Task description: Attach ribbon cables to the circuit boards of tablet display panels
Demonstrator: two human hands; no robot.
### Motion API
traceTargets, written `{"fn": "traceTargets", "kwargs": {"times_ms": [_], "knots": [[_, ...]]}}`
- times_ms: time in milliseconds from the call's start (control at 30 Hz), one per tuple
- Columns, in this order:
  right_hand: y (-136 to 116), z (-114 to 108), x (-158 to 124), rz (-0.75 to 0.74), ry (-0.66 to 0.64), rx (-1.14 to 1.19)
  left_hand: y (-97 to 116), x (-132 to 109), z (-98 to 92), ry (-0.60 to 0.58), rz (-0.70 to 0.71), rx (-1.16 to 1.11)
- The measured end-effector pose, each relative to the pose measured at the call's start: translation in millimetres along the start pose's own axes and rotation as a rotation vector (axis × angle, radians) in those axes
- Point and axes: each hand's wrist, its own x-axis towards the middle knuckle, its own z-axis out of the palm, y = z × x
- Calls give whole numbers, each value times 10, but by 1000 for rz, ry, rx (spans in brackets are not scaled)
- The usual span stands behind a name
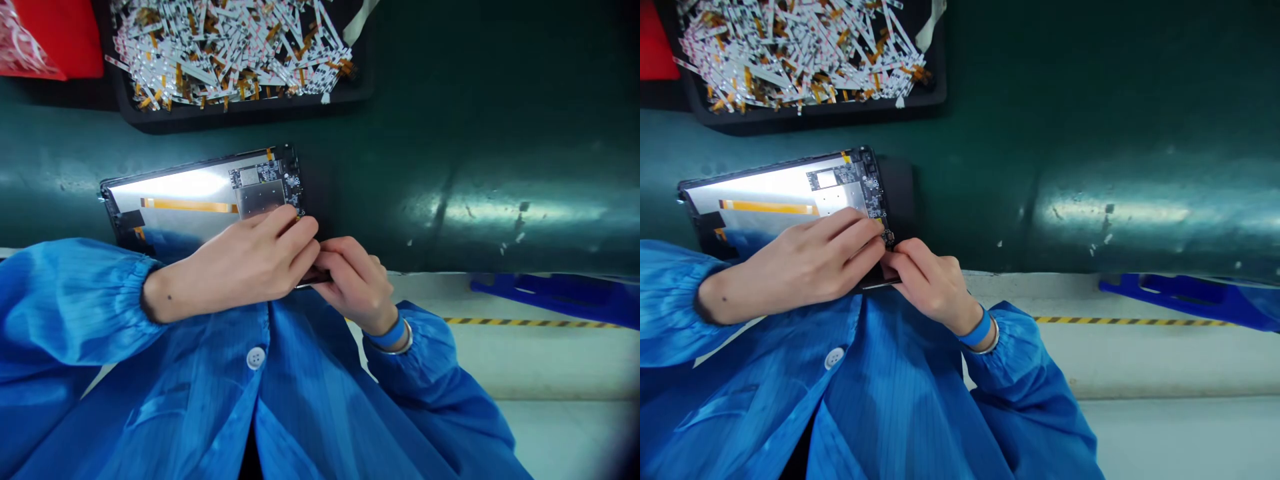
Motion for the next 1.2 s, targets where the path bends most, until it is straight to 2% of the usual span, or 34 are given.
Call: {"fn": "traceTargets", "kwargs": {"times_ms": [200,300,367,433,767,1000,1200], "knots": [[-15,17,11,-9,17,22,-95,-60,55,6,5,-75],[-29,26,16,-7,19,34,-187,-114,75,36,-150,-236],[-42,29,19,-6,16,41,-235,-175,72,94,-293,-332],[-56,32,22,-6,13,46,-248,-250,58,140,-377,-376],[-110,31,40,25,13,2,-129,-441,71,135,-402,-472],[-98,-3,34,18,-37,-18,-106,-511,86,122,-318,-519],[-79,-2,33,-2,-30,-4,-101,-540,107,132,-238,-506]]}}
